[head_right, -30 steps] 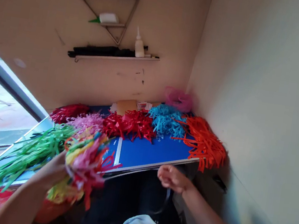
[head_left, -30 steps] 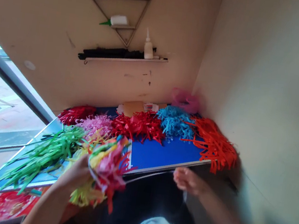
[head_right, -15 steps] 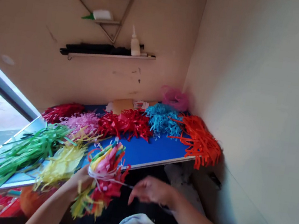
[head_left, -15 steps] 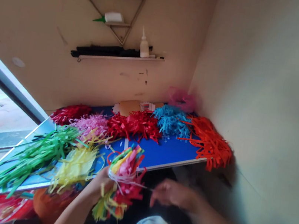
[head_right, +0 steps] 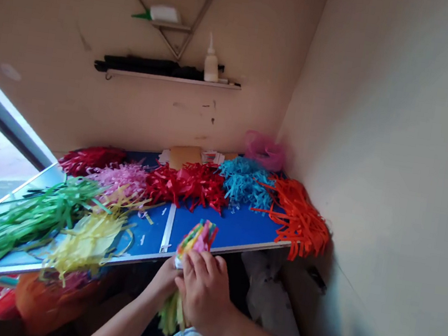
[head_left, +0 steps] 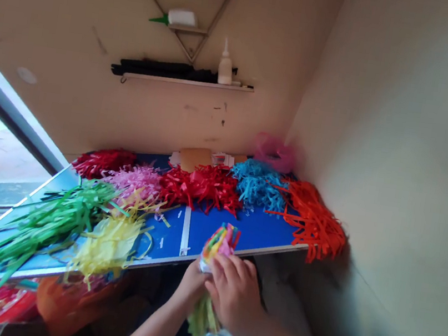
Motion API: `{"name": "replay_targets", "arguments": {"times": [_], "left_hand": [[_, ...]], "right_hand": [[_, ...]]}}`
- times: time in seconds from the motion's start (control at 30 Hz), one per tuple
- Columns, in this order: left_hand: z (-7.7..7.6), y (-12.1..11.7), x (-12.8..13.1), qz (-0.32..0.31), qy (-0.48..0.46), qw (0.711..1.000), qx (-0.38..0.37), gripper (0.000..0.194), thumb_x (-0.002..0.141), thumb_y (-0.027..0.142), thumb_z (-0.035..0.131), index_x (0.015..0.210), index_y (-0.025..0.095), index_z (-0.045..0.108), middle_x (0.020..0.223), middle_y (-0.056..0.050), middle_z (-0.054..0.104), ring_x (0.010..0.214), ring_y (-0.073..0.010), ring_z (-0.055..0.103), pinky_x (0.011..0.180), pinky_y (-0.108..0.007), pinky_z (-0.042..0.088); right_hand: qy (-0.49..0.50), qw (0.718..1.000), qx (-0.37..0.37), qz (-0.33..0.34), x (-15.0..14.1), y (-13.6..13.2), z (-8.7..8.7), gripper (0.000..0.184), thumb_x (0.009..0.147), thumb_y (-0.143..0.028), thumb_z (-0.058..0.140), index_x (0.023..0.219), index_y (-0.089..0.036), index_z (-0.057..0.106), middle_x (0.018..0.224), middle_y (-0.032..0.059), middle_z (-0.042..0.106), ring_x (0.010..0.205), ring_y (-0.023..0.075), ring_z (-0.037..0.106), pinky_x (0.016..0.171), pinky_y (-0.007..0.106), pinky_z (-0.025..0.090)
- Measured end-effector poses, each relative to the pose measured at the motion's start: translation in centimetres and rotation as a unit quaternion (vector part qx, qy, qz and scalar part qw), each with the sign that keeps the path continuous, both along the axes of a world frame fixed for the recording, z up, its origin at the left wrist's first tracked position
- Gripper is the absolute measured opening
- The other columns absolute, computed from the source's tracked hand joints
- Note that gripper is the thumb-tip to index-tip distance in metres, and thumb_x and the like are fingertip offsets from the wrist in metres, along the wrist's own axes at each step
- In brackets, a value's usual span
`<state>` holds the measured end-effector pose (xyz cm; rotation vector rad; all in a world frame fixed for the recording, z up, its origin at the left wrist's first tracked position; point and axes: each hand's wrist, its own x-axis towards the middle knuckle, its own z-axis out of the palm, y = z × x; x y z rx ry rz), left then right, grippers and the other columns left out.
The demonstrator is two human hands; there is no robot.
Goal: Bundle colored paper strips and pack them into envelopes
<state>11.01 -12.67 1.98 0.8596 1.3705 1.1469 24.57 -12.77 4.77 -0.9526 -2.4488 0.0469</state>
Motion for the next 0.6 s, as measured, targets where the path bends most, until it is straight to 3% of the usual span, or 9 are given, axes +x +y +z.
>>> {"name": "replay_targets", "arguments": {"times": [0.1, 0.17, 0.27, 0.37, 0.47, 0.53, 0.6], "left_hand": [[0.3, 1.0, 1.1, 0.016, -0.132, 0.991, -0.031, 0.033, 0.076, 0.036, 0.064, 0.099, 0.013, 0.067, 0.091, -0.014, 0.074, 0.095, -0.0289, 0.07, 0.082, -0.036, 0.055], [0.9, 2.0, 1.4, 0.019, -0.196, 0.979, -0.055, 0.031, 0.076, 0.035, 0.062, 0.096, 0.012, 0.067, 0.084, -0.014, 0.074, 0.087, -0.0285, 0.071, 0.076, -0.037, 0.057], [1.8, 3.3, 1.0, 0.026, -0.256, 0.964, -0.067, 0.034, 0.075, 0.032, 0.06, 0.102, 0.013, 0.067, 0.094, -0.013, 0.074, 0.094, -0.0276, 0.071, 0.078, -0.037, 0.057], [1.3, 3.1, -0.1, 0.074, -0.276, 0.956, -0.064, 0.041, 0.076, 0.033, 0.063, 0.114, 0.019, 0.064, 0.12, -0.012, 0.069, 0.114, -0.0276, 0.063, 0.085, -0.037, 0.055], [-1.1, 1.1, -1.5, 0.165, -0.198, 0.966, -0.012, 0.049, 0.069, 0.036, 0.075, 0.116, 0.023, 0.066, 0.136, -0.008, 0.061, 0.132, -0.0276, 0.049, 0.097, -0.034, 0.049], [-3.1, -0.9, -2.4, 0.197, -0.112, 0.974, 0.022, 0.05, 0.062, 0.044, 0.082, 0.107, 0.023, 0.071, 0.128, -0.008, 0.066, 0.131, -0.0306, 0.05, 0.099, -0.034, 0.049], [-4.8, -2.7, -3.2, 0.194, -0.063, 0.979, -0.016, 0.043, 0.063, 0.051, 0.081, 0.095, 0.024, 0.072, 0.108, -0.008, 0.074, 0.116, -0.0332, 0.062, 0.09, -0.037, 0.054]], "right_hand": [[0.07, 0.997, 0.014, -0.003, 0.2, 1.2, -2.7, 0.074, 0.076, -0.02, 0.064, 0.146, -0.021, 0.041, 0.155, 0.0146, 0.034, 0.137, 0.0418, 0.034, 0.107, 0.062, 0.031], [0.1, 0.995, -0.024, 0.018, -0.1, 3.2, -3.9, 0.083, 0.071, -0.009, 0.058, 0.149, -0.023, 0.035, 0.159, 0.0119, 0.025, 0.142, 0.0376, 0.029, 0.11, 0.058, 0.033], [0.13, 0.989, -0.063, 0.031, -0.6, 7.2, -4.8, 0.088, 0.069, -0.001, 0.048, 0.152, -0.024, 0.03, 0.159, 0.0087, 0.026, 0.142, 0.0275, 0.032, 0.112, 0.046, 0.036], [0.055, 0.994, -0.093, -0.002, -0.6, 10.5, -4.7, 0.078, 0.073, -0.006, 0.053, 0.149, -0.02, 0.038, 0.155, 0.0122, 0.035, 0.14, 0.03, 0.034, 0.114, 0.049, 0.032], [-0.083, 0.986, -0.141, 0.024, 0.3, 12.4, -2.9, 0.069, 0.08, -0.03, 0.065, 0.146, -0.025, 0.044, 0.152, 0.0111, 0.042, 0.138, 0.0356, 0.036, 0.114, 0.06, 0.024], [-0.09, 0.987, -0.128, 0.032, 0.7, 13.9, -0.4, 0.057, 0.084, -0.045, 0.065, 0.138, -0.034, 0.053, 0.148, 0.0058, 0.049, 0.138, 0.0363, 0.037, 0.112, 0.064, 0.019], [-0.038, 0.995, -0.09, -0.012, 0.1, 16.5, 2.7, 0.031, 0.092, -0.045, 0.056, 0.119, -0.034, 0.068, 0.133, 0.004, 0.063, 0.132, 0.0316, 0.046, 0.111, 0.057, 0.024]]}}
